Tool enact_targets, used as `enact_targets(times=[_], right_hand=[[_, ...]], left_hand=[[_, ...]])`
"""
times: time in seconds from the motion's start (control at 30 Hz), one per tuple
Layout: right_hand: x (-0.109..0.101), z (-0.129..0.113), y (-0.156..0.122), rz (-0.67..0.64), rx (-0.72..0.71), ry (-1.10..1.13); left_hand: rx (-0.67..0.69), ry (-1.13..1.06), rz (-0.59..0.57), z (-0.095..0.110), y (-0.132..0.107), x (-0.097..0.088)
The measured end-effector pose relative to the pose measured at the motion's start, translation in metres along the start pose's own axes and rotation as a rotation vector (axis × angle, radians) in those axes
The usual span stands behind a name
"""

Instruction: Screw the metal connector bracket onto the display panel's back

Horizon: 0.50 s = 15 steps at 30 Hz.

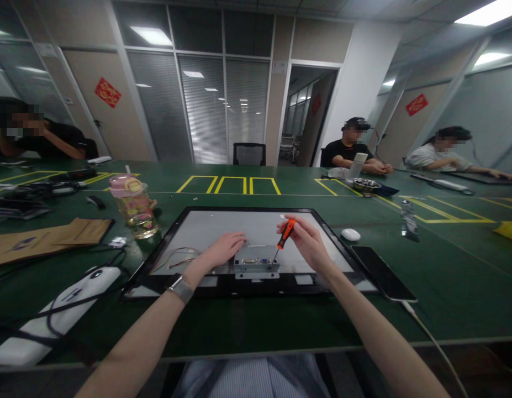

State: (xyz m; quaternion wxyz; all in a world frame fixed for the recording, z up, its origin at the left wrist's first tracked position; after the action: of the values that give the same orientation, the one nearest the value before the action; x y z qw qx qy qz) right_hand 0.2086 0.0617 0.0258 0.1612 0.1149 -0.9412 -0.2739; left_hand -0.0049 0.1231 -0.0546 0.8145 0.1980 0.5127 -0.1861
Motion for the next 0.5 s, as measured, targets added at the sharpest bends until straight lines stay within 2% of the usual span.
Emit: enact_targets(times=[0.2,0.5], right_hand=[[-0.0069,0.0083,-0.0018,0.071,0.082,0.049],[-0.0004,0.0094,-0.0025,0.021,0.114,0.132]], left_hand=[[0.008,0.001,0.004,0.0014,-0.0003,-0.0007],[0.021,0.011,0.01,0.0033,0.0,-0.0012]])
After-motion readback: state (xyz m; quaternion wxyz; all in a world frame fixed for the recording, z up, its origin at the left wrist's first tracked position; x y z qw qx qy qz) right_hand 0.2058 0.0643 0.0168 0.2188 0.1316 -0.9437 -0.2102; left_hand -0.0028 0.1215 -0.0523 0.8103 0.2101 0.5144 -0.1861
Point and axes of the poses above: each hand's wrist, its own y-axis towards the middle knuckle, its own x-axis out of the palm, z = x × y, the point moved 6 cm from there along y, towards the middle knuckle, and after that the axes turned 5 degrees about -x, right-handed, at the moved point
